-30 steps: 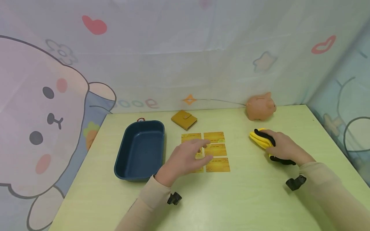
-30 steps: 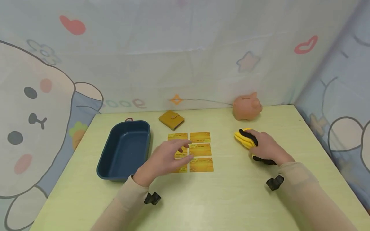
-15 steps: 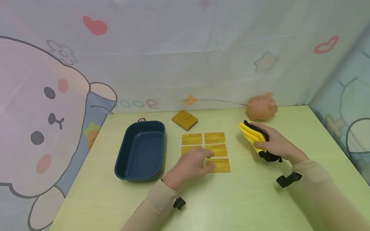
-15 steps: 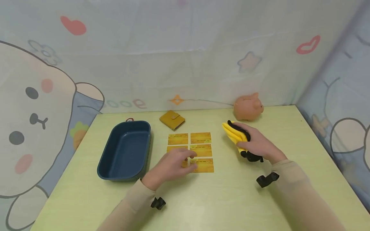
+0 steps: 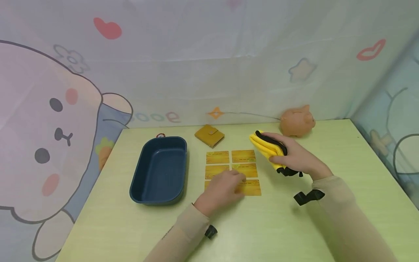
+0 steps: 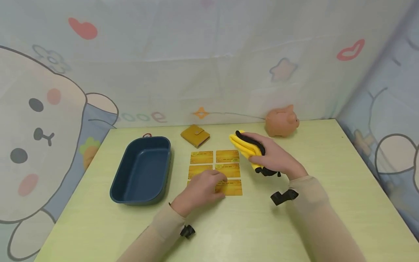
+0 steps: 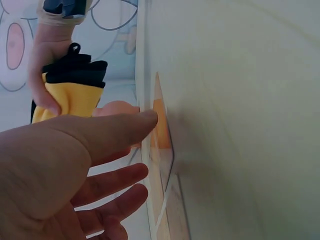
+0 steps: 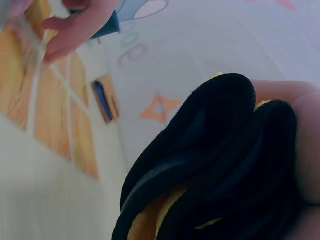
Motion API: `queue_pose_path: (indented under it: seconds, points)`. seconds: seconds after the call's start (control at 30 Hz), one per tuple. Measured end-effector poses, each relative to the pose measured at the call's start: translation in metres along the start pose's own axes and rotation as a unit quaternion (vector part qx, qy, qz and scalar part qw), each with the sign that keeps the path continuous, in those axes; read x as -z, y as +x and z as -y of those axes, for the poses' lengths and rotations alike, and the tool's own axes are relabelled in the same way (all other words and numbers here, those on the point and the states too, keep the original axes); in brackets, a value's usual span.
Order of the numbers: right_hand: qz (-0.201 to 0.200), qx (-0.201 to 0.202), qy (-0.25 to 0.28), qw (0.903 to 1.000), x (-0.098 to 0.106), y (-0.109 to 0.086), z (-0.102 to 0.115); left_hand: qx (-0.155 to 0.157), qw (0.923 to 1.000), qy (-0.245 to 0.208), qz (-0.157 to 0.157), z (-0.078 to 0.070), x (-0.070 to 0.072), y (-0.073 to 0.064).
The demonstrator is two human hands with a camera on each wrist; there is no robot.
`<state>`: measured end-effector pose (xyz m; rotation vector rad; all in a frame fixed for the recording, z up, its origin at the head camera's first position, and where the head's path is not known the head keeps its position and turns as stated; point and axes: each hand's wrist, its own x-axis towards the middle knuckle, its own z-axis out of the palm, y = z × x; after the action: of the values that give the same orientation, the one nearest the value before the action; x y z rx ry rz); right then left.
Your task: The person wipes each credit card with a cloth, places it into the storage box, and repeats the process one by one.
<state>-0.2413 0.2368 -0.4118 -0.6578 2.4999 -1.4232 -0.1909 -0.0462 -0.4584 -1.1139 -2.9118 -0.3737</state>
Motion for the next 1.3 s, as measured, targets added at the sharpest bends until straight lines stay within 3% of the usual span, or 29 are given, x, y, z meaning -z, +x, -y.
queue_pose_path:
  seconds: [0.17, 0.5, 0.77, 0.97, 1.17, 1.3]
  points:
    - [0.008, 0.008, 0.013, 0.9998, -0.004, 0.005, 0.011, 0.008, 0.9999, 0.009, -0.006, 0.0, -0.003, 0.0]
    - [0.004, 0.022, 0.02, 0.9995, -0.009, 0.004, 0.021, 0.037, 0.9984, -0.04, 0.016, 0.001, -0.007, 0.001]
    - [-0.041, 0.019, 0.014, 0.9989, 0.001, -0.004, 0.029, 0.042, 0.9955, -0.071, 0.047, 0.002, -0.008, 0.003]
    - [-0.042, 0.027, 0.012, 0.9987, 0.003, -0.004, 0.032, 0.049, 0.9962, -0.053, 0.049, 0.002, -0.006, 0.005]
    - [-0.043, 0.031, 0.011, 0.9985, 0.003, -0.004, 0.033, 0.033, 0.9988, -0.015, 0.033, 0.0, -0.005, 0.008]
    - [-0.042, 0.032, 0.007, 0.9986, 0.003, -0.003, 0.034, 0.031, 0.998, -0.046, 0.031, -0.002, -0.002, 0.008]
